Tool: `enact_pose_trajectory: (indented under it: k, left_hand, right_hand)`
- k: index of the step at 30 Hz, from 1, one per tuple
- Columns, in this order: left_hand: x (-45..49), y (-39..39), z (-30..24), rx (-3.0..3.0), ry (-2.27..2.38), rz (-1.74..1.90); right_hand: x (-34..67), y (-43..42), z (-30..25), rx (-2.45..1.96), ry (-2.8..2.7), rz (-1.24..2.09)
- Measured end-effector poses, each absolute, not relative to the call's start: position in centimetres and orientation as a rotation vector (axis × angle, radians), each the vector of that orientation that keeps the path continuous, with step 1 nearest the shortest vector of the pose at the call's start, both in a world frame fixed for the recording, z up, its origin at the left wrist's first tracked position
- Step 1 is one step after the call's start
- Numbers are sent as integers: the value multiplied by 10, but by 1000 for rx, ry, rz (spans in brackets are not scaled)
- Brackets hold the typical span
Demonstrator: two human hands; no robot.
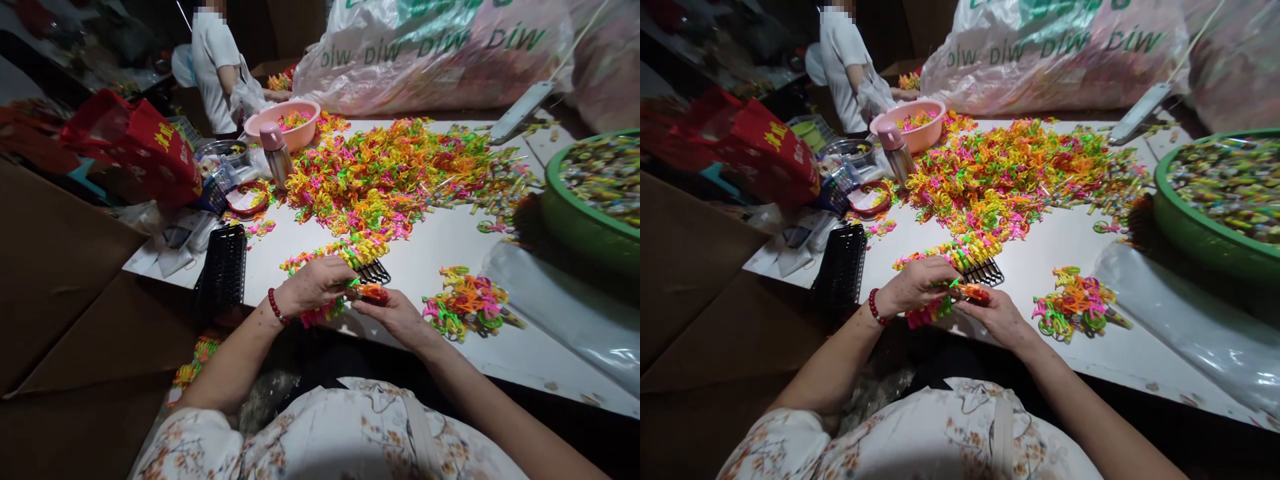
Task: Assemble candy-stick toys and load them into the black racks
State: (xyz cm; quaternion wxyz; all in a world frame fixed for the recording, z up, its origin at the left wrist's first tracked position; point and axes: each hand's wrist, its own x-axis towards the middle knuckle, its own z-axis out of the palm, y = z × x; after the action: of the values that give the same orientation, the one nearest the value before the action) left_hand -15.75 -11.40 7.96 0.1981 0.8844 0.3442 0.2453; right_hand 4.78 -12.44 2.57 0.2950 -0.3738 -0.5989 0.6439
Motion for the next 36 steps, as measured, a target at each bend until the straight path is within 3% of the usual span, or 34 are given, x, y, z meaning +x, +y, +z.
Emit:
enact_pose_trajectory:
  k: [7,16,36]
  left_hand:
    - [-162,-125,79,2466,1071,709]
    - [-171,-128,79,2457,1088,674]
    - [-171,-127,76,2564,979,617]
  right_hand:
    - [43,-119,4,-1020,-1759,1386]
    - [24,-120,-17,-1117,-1739,1270]
    - [21,-91,-7,-988,-2329,1009]
